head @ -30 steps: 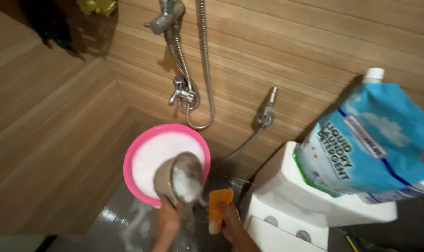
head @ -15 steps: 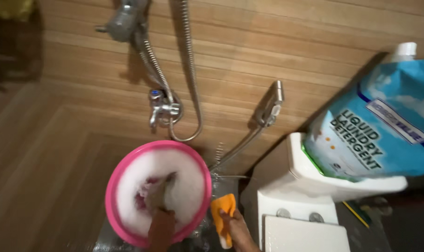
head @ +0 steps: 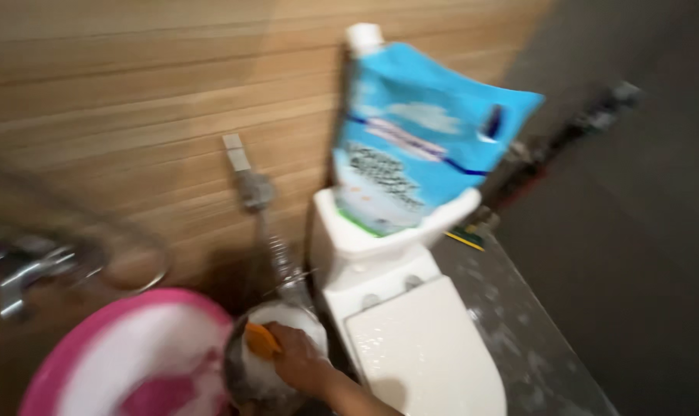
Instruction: The person cleans the bathroom walls and shower fixture by scrubbing the tiled surfaces with a soapy sponge and rinsing with water from a bucket.
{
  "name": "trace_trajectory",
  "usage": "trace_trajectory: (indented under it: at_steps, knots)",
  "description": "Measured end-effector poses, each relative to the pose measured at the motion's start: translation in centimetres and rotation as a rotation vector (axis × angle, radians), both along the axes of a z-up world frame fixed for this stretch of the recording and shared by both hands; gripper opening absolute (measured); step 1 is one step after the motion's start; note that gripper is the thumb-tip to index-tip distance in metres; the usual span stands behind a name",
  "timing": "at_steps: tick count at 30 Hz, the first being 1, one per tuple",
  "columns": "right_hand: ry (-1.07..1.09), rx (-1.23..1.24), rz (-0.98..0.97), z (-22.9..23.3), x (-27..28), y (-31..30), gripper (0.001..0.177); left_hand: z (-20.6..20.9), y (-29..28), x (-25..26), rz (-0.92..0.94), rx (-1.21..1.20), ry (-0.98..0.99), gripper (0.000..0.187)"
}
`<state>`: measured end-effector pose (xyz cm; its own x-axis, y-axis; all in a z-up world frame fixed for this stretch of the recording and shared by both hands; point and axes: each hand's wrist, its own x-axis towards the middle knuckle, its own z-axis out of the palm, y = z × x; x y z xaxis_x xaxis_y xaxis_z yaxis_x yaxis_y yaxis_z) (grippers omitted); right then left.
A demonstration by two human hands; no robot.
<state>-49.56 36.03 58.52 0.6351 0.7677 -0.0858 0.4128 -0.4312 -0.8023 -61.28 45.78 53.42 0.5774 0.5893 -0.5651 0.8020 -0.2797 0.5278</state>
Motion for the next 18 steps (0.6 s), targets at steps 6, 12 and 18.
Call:
trace_trajectory:
  at_steps: [6,12,18]
  knots:
    - [-0.622,-0.222,-0.042,-7.0,5.6,-9.9,0.051,-2.7,-6.1,6.6,-0.199,-0.166,0.018,0.04]
    - [-0.35,-0.455,-0.229,-7.8,7.8,-18.6,0.055,-8.7,-12.6,11.0,-0.215,-0.529,0.035,0.039]
    - [0.176,-0.735,-0.577,-8.9,8.3,-22.3,0.046,-12.7,-15.9,14.2,-0.168,-0.747,0.031,0.038]
